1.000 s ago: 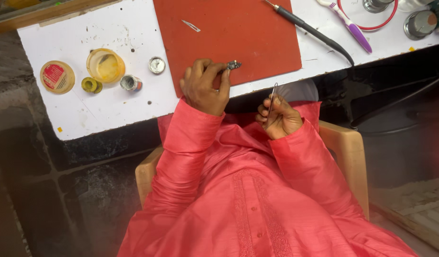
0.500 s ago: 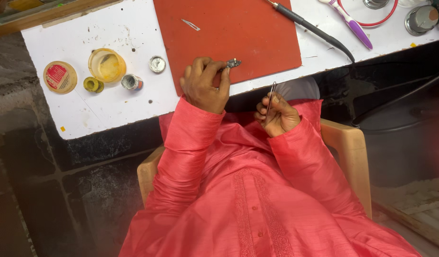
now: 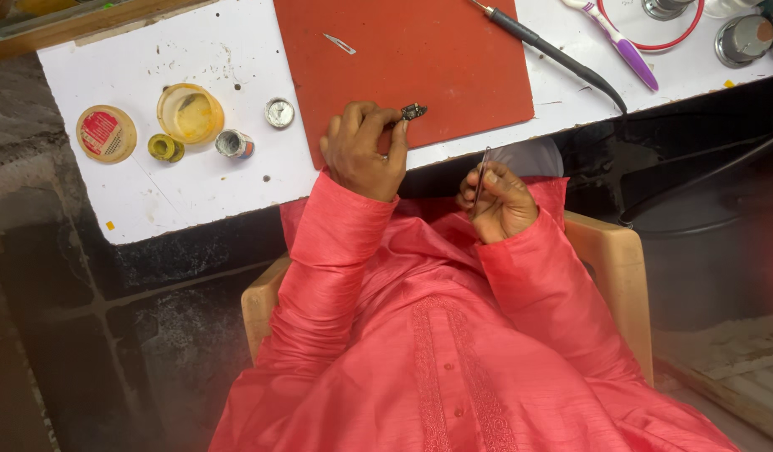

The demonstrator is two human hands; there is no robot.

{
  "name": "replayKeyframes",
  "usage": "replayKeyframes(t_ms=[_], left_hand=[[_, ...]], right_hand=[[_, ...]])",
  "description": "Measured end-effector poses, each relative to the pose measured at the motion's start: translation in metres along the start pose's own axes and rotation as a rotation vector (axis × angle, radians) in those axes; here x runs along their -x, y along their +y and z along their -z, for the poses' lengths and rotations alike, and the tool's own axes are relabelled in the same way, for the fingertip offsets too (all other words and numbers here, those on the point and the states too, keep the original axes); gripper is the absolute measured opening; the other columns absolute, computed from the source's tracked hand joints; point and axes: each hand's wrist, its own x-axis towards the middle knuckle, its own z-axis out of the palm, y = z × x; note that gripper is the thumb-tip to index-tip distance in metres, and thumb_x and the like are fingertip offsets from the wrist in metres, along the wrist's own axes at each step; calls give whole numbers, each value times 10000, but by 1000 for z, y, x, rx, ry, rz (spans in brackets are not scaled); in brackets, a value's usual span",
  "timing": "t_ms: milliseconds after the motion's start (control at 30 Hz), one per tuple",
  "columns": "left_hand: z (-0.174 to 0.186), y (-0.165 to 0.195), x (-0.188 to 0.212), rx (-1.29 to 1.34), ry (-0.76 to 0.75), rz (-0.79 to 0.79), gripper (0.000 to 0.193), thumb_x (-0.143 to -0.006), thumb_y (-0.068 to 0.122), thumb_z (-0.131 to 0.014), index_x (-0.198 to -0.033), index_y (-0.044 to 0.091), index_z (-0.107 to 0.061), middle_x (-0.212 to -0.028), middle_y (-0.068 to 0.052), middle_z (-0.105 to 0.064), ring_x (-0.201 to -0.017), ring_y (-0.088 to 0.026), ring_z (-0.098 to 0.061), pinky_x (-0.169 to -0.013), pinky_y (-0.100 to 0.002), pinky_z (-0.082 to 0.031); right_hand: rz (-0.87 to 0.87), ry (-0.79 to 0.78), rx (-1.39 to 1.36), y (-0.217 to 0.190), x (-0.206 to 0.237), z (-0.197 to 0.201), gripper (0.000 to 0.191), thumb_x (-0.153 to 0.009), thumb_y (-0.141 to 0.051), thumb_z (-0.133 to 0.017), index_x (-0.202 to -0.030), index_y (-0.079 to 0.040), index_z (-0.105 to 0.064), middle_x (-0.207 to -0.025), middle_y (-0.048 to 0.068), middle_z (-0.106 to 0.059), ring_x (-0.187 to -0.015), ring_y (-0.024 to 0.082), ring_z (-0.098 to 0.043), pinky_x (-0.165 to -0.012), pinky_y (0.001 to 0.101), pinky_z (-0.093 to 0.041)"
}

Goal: The person works on a small metal jewelry component at a workbench. They scrub it with a toothbrush, apply material from small containers, manipulate it with tweezers, and use a pen-shaped electric tool on it, turning the piece repeatedly while working on the red mat.

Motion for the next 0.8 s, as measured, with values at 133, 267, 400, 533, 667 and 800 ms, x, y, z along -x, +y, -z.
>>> replayKeyframes(t_ms=[133,267,400,533,667,800], left_hand=[[0,1,-1,4,-3,1,113,-864,167,-806,-951,172,-734,-1009,27,-646,-902,-211,-589,-798,-400,-423],[2,2,-1,17,-10,2,114,-870,162,-800,-961,166,-730,-1015,27,-649,-908,-217,-596,-793,-403,-424],[2,2,-2,7,-3,-11,114,-871,170,-798,-959,164,-727,-1009,23,-649,-908,-226,-595,-785,-406,-426],[1,1,-2,17,-1,-11,110,-868,177,-795,-952,165,-724,-1000,21,-649,-897,-224,-598,-772,-408,-423],[0,1,-2,18,18,-20,112,-866,184,-792,-947,162,-718,-1005,12,-647,-904,-232,-597,-766,-413,-419],[-1,1,0,15,26,-10,112,-867,188,-790,-946,163,-715,-1005,13,-647,-902,-226,-597,-770,-416,-418]], right_hand=[[137,141,141,-5,4,4,132,-982,7,-681,-1093,-45,-730,-1042,130,-747,-973,233,-702,-849,356,-551],[369,248,423,-9,6,-7,151,-938,62,-718,-1073,-4,-735,-1017,145,-756,-949,230,-721,-843,337,-574],[590,308,817,-10,7,-32,161,-929,58,-770,-1078,5,-745,-1022,122,-761,-966,187,-735,-914,306,-592],[851,269,1538,-15,6,-60,175,-952,45,-807,-1110,-6,-750,-1031,120,-755,-924,215,-668,-847,315,-530],[1015,181,1791,-9,-6,-81,186,-957,48,-807,-1109,-30,-733,-1061,106,-761,-935,250,-686,-889,346,-528],[1059,181,1872,1,-17,-90,191,-948,56,-802,-1104,-30,-734,-1046,105,-763,-898,257,-678,-865,350,-513]])
